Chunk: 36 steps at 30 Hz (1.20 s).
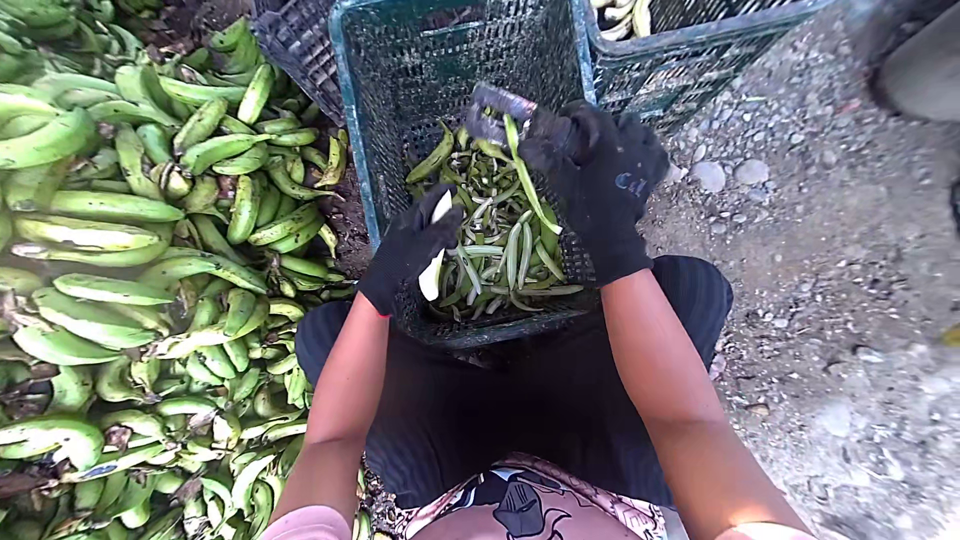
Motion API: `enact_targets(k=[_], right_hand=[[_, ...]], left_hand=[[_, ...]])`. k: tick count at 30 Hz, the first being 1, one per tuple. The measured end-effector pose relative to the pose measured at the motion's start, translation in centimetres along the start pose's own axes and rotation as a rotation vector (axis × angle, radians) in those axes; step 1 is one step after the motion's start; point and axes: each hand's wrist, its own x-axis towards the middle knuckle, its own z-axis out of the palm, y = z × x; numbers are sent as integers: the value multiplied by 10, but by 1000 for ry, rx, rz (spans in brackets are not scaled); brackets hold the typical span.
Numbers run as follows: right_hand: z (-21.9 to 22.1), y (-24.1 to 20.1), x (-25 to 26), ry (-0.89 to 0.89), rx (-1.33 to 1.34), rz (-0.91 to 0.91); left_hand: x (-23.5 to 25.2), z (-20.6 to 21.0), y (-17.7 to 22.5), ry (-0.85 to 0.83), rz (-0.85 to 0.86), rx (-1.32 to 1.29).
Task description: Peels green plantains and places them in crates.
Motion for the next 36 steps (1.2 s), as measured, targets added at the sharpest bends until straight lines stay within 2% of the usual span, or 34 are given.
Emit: enact_targets(k=[4,7,10,11,13,16,18,19,20,21,23,24,26,28,30,33,36], right_hand=[[-34,26,1,69,43,74],[-46,45,-1,95,82,106],[-55,57,-5,96,100,125],[-57,60,-7,103,125,128],[-63,68,-11,117,174,140],[-64,84,-11,155,315,153],[-58,97,-11,207,480,151],[-58,102,-10,245,571,142],[-61,105,-10,280,659,131],[-66,107,-10,310,750,114],[-77,110,-10,363,865,134],[-81,113,-10,379,913,154],[-82,119,-9,405,1003,171],[-85,119,-9,368,1019,208],[-85,116,-7,362,1016,208],[-79,117,-9,364,1022,151],[-83,119,-9,326,1010,159]], left_hand=[[4,14,-19,-275,-185,460],[14,31,-29,-506,-194,643],[26,50,-18,-669,-223,759],[33,55,-10,-666,-242,728],[57,62,17,-536,-227,484],[116,65,99,-239,-39,-33],[152,61,154,-119,89,-419],[165,59,172,-66,115,-472],[172,62,183,11,124,-386],[173,67,183,58,139,-187],[154,87,158,50,146,391],[142,101,134,-8,109,644],[123,135,75,-184,-15,940],[105,176,16,-314,-87,1091],[96,214,-22,-319,-120,1180],[102,239,-59,-171,-95,1241],[112,228,-55,-124,-15,1236]])
